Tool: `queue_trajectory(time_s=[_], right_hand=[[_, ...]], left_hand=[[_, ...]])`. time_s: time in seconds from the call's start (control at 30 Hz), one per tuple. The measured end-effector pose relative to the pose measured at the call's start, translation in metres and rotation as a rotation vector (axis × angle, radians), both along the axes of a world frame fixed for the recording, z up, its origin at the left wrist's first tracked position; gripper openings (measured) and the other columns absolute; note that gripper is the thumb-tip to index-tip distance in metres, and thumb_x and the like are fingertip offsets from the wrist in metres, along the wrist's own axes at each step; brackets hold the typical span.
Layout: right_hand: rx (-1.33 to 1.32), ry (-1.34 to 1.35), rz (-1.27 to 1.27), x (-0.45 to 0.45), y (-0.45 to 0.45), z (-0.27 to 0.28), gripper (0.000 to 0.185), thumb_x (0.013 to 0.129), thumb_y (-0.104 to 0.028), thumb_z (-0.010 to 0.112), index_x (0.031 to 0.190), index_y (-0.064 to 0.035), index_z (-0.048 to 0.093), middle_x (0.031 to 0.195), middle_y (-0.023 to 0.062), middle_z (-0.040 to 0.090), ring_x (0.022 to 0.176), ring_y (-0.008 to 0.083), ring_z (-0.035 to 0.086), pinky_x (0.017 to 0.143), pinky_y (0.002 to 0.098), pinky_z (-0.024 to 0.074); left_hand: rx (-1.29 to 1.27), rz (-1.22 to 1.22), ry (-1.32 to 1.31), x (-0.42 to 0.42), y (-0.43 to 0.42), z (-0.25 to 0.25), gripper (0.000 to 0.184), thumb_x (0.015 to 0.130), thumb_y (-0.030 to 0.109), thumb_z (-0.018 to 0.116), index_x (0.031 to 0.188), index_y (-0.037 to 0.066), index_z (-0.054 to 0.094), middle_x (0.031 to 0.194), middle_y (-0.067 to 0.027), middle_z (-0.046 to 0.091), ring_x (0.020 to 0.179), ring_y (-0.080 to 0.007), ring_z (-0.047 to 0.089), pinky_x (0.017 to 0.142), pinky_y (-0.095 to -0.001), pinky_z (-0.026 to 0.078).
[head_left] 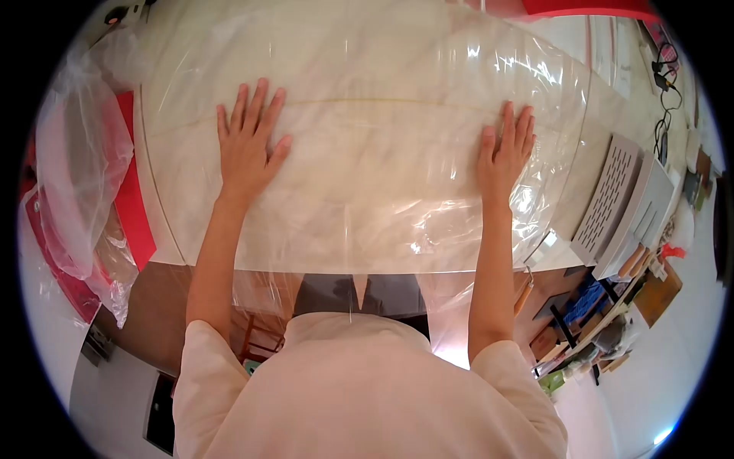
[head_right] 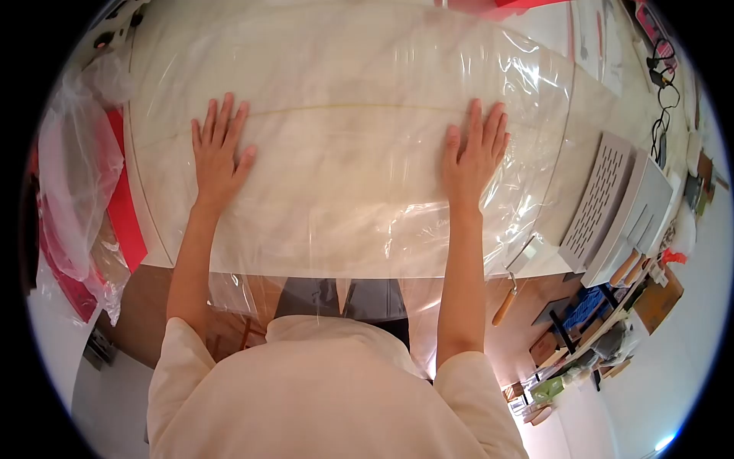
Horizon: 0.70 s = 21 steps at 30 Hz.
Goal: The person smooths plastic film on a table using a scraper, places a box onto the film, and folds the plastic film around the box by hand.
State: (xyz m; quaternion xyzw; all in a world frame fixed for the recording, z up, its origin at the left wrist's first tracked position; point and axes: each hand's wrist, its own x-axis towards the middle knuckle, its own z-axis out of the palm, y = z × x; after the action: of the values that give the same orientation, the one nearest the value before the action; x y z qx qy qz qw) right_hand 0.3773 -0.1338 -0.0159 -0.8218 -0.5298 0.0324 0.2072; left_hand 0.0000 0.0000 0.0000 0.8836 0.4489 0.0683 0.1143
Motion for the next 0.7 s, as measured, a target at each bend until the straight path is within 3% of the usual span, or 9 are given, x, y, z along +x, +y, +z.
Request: queue_trajectory(time_s=[0.07,0.7], right_hand=[[-0.013,-0.05,0.002,0.0009,-0.0021,0.0011,0.053,0.098,-0.033,0.052,0.148,-0.0149,0.046,0.159,0.0182,0.03,0.146,0.0364,0.028,0.119,0.0508,0.0169],[0.0,-0.09,0.0,-0.0023,0.0014,-0.0024,0.053,0.098,-0.034,0.051,0.147,-0.0139,0.047,0.158,0.0185,0.032,0.146,0.0361,0.03,0.119,0.0501,0.0186]], left_hand=[[-0.018,0.008,-0.041,0.0029,-0.0018,0.0012,0.063,0.094,0.045,0.052,0.153,0.025,0.038,0.163,-0.0011,0.027,0.15,-0.0293,0.021,0.118,-0.0605,0.009],[0.02,0.003,-0.018,0.0004,0.0008,-0.0023,0.064,0.095,0.046,0.051,0.154,0.027,0.036,0.163,-0.0018,0.025,0.15,-0.0343,0.018,0.115,-0.0651,0.009]])
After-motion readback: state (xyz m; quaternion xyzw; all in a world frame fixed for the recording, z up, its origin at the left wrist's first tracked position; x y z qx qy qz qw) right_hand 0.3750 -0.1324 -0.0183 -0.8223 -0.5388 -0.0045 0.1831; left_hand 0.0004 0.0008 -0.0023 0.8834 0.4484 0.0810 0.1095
